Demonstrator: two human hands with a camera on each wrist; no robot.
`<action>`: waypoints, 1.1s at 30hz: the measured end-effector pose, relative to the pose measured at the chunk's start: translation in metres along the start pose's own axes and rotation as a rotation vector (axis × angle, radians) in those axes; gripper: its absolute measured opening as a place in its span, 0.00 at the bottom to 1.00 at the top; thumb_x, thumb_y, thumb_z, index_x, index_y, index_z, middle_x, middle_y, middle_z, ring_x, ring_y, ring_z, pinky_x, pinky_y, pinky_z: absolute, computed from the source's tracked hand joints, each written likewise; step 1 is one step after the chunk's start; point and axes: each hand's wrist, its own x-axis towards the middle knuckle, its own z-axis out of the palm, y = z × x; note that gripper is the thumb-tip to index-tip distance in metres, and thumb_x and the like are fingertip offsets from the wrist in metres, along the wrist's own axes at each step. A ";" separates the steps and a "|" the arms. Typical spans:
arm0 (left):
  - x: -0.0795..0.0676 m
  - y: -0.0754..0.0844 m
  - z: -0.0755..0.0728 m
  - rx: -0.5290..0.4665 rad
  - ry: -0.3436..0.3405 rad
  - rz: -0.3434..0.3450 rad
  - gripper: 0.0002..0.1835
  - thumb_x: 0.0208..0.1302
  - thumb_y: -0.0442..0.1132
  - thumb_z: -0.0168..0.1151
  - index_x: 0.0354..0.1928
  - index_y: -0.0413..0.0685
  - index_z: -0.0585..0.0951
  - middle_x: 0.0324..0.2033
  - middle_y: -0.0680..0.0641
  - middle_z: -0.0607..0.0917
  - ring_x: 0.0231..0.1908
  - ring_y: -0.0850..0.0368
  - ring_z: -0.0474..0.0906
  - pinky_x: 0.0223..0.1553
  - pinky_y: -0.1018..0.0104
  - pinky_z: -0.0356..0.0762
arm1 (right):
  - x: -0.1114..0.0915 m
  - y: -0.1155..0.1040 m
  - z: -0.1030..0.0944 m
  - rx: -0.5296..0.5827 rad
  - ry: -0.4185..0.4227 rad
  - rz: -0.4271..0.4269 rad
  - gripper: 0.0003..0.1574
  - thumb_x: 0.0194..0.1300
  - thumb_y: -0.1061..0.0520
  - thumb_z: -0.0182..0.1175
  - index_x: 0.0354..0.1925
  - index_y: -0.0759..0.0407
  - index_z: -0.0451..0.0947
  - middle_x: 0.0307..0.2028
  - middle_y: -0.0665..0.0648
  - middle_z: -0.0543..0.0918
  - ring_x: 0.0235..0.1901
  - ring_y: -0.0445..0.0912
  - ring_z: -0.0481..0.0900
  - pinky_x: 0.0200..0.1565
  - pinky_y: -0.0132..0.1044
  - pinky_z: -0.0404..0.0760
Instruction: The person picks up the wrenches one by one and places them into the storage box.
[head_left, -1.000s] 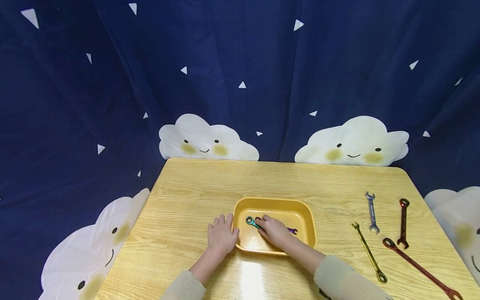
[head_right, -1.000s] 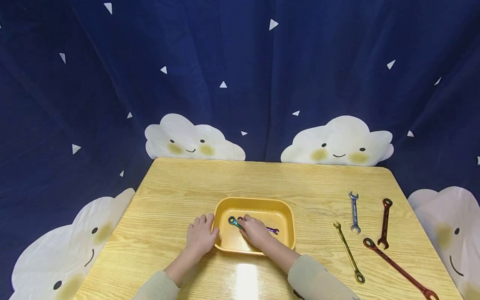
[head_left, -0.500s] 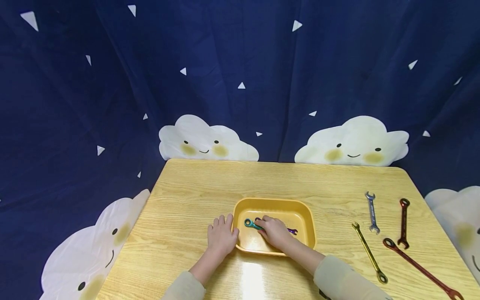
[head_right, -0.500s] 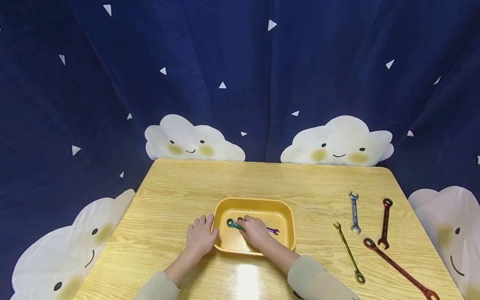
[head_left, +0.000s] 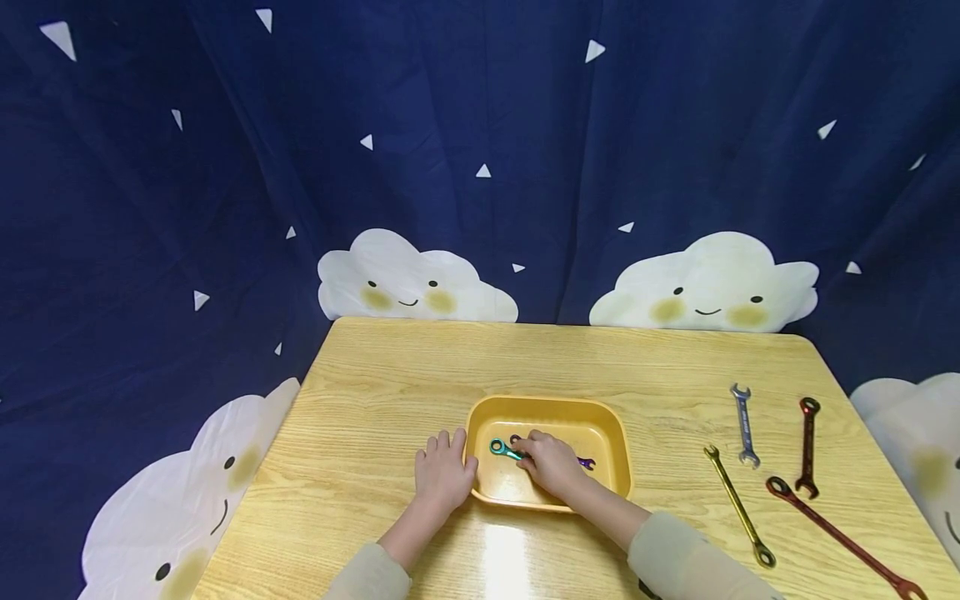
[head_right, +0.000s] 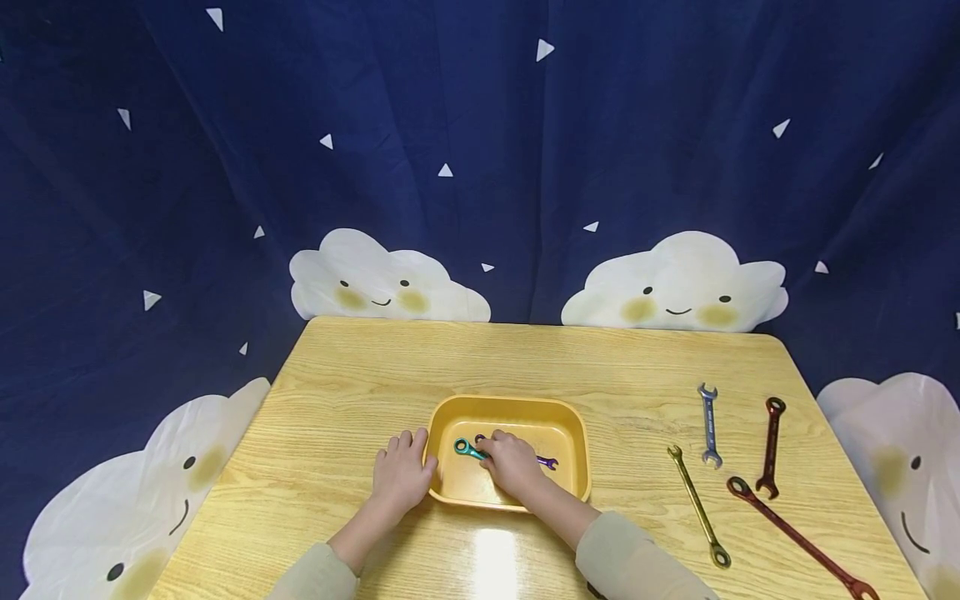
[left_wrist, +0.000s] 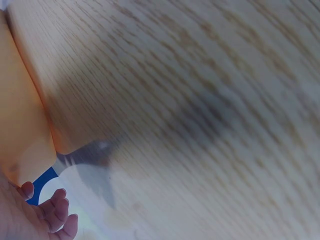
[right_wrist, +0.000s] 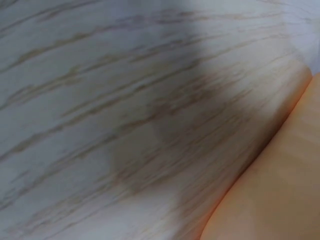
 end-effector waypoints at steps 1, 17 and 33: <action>0.000 0.000 0.000 0.002 0.000 -0.001 0.17 0.57 0.48 0.48 0.47 0.49 0.69 0.36 0.44 0.72 0.36 0.47 0.68 0.35 0.53 0.64 | 0.000 0.000 0.000 0.001 -0.004 0.003 0.14 0.48 0.56 0.68 0.37 0.54 0.82 0.25 0.49 0.74 0.23 0.43 0.72 0.22 0.36 0.72; -0.001 0.001 -0.001 -0.003 0.003 0.000 0.16 0.58 0.48 0.48 0.46 0.50 0.68 0.34 0.45 0.71 0.36 0.47 0.67 0.34 0.54 0.63 | 0.002 0.002 -0.001 0.074 0.120 -0.043 0.09 0.51 0.56 0.66 0.34 0.56 0.81 0.24 0.48 0.75 0.21 0.37 0.69 0.23 0.31 0.70; 0.000 0.000 -0.001 -0.013 0.004 0.003 0.16 0.58 0.48 0.48 0.46 0.49 0.68 0.34 0.45 0.71 0.35 0.48 0.66 0.33 0.55 0.63 | 0.003 0.008 -0.033 0.230 0.179 0.070 0.17 0.53 0.60 0.65 0.44 0.57 0.79 0.34 0.53 0.81 0.33 0.44 0.78 0.33 0.38 0.77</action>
